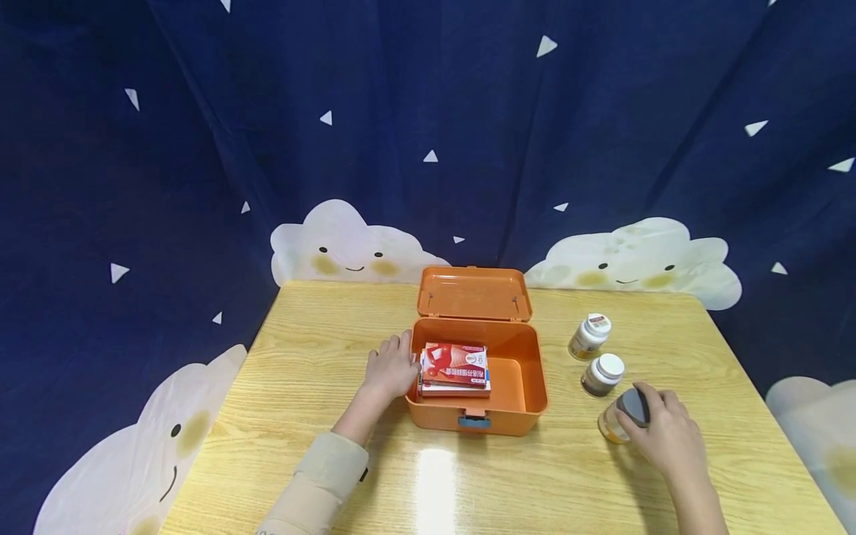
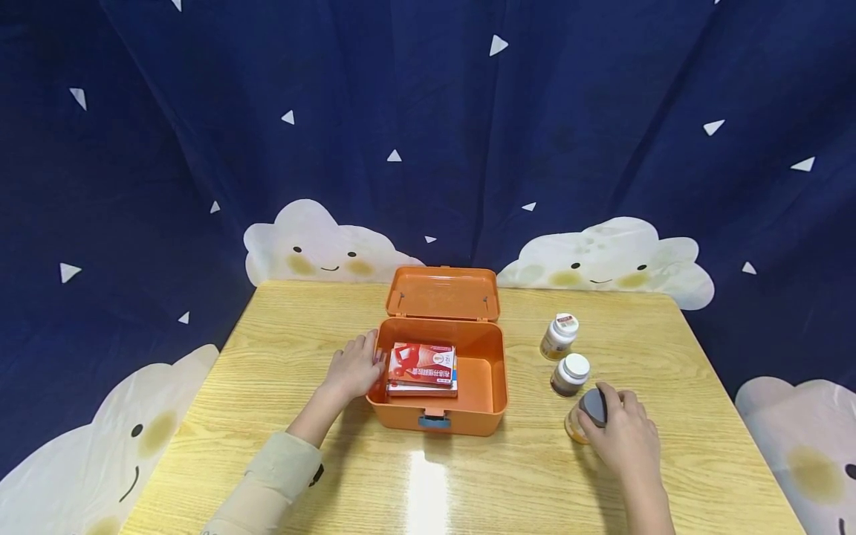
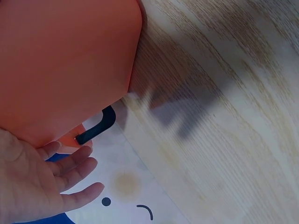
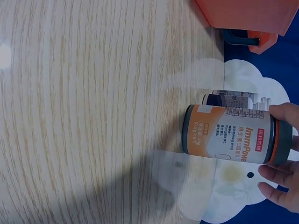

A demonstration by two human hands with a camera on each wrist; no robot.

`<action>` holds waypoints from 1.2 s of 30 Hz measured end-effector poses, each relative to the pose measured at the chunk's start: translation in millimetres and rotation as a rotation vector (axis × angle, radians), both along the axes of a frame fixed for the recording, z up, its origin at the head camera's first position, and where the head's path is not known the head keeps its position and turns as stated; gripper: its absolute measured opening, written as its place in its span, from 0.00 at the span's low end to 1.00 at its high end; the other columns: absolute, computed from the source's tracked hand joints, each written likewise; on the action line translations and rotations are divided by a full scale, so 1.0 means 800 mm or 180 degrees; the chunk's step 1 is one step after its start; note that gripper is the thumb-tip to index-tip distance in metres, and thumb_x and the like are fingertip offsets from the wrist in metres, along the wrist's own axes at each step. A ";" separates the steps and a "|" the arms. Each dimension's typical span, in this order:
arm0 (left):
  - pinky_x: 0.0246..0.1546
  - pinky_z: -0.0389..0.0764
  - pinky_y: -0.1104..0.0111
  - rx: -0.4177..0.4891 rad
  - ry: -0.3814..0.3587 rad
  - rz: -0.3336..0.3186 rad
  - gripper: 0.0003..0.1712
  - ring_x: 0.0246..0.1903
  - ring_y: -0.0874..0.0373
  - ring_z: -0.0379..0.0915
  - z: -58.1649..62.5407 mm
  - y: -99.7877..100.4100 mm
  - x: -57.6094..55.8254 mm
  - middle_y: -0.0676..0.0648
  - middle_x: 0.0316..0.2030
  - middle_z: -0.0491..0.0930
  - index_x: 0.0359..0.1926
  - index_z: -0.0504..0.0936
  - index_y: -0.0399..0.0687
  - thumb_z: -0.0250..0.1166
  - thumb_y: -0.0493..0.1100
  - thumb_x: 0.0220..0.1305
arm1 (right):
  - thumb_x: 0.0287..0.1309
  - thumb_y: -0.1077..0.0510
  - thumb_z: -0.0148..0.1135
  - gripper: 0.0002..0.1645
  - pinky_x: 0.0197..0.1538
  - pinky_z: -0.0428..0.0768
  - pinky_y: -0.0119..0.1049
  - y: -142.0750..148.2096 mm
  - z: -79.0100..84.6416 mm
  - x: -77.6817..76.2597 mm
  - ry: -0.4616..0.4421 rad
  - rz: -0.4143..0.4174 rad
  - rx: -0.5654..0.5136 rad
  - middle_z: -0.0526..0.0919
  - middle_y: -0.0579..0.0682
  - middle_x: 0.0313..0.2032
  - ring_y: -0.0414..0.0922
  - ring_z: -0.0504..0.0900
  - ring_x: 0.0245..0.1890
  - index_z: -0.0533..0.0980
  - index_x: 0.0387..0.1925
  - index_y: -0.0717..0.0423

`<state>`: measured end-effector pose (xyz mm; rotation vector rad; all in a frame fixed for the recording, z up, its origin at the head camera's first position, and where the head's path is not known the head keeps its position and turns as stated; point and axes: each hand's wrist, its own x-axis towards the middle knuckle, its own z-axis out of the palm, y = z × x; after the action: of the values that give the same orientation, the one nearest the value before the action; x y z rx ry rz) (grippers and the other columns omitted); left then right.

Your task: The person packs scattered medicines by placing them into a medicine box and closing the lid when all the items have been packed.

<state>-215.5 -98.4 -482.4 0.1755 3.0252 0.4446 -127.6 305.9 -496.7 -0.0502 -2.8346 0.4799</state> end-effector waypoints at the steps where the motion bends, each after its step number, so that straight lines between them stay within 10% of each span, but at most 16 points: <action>1: 0.50 0.63 0.48 -0.0017 0.0001 0.0002 0.32 0.53 0.43 0.63 0.000 0.000 0.000 0.38 0.51 0.68 0.63 0.58 0.42 0.53 0.49 0.60 | 0.45 0.50 0.68 0.36 0.30 0.70 0.58 0.000 0.000 0.000 -0.0006 -0.0004 -0.0003 0.70 0.71 0.39 0.65 0.73 0.35 0.68 0.53 0.65; 19: 0.51 0.62 0.48 -0.0034 -0.0033 0.0032 0.33 0.55 0.43 0.61 0.001 0.000 0.000 0.38 0.54 0.66 0.65 0.56 0.44 0.51 0.49 0.61 | 0.35 0.54 0.73 0.36 0.30 0.70 0.58 -0.010 0.010 -0.006 0.0389 0.0197 -0.0128 0.72 0.71 0.36 0.64 0.74 0.32 0.72 0.49 0.64; 36: 0.51 0.62 0.47 0.0011 -0.0099 0.0033 0.33 0.55 0.43 0.60 0.001 0.000 0.000 0.37 0.55 0.65 0.65 0.55 0.44 0.51 0.49 0.61 | 0.34 0.58 0.73 0.34 0.32 0.69 0.59 -0.031 0.068 -0.019 0.0664 0.0345 -0.0255 0.71 0.69 0.39 0.65 0.73 0.35 0.73 0.48 0.63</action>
<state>-215.7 -98.2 -481.5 0.1516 2.9964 0.4492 -142.8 280.8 -442.0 0.1312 -2.6224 0.5858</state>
